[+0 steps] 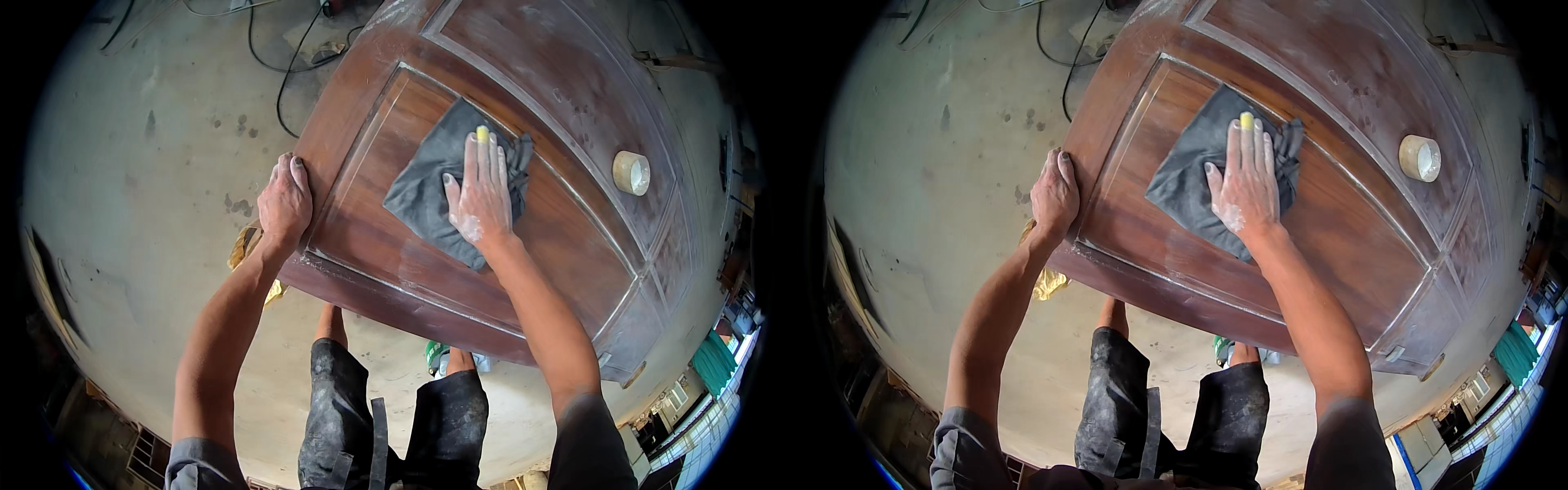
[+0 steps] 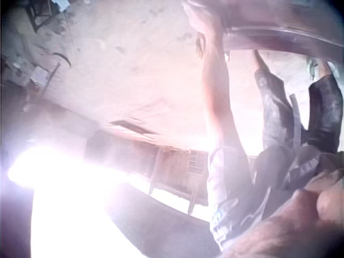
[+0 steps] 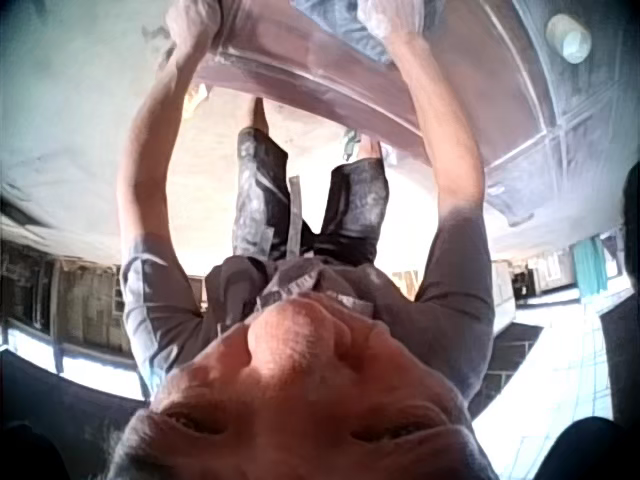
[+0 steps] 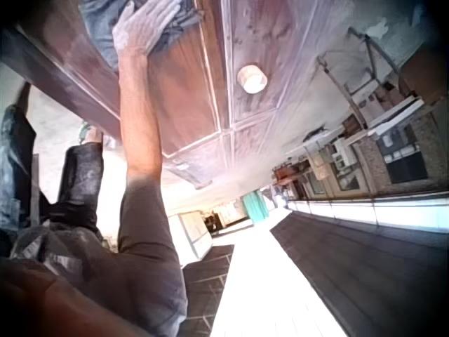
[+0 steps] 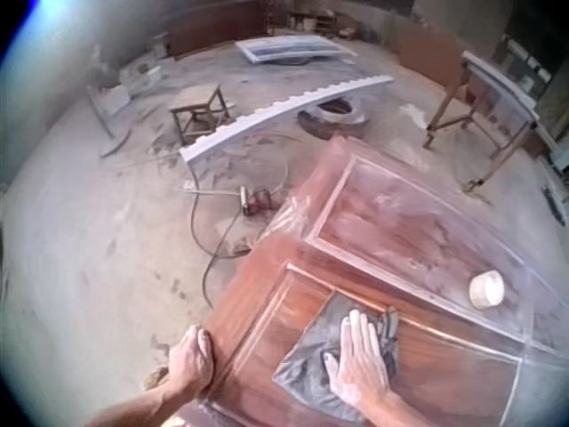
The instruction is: The person wipes a large wooden door with a yellow cloth and then a grey cloth, removing dust and residue. They also use a small white pad to scrub the surface and edges of the door.
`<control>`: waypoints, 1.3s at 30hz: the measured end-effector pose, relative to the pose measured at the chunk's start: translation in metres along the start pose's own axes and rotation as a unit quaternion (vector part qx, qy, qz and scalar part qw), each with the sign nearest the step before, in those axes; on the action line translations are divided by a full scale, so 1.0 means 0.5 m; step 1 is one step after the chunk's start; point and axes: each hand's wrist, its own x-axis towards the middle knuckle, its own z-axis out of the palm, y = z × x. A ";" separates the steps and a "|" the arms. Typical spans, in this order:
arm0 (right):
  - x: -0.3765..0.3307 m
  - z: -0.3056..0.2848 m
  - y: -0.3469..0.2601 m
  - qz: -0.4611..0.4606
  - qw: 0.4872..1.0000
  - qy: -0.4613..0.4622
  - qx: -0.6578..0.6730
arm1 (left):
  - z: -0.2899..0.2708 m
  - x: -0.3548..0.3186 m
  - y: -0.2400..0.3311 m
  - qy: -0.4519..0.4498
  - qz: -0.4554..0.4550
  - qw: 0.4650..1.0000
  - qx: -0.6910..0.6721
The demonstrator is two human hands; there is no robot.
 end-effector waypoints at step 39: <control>0.001 0.036 -0.200 -0.106 0.992 -0.072 0.006 | 0.006 0.012 0.007 -0.037 0.006 0.999 -0.010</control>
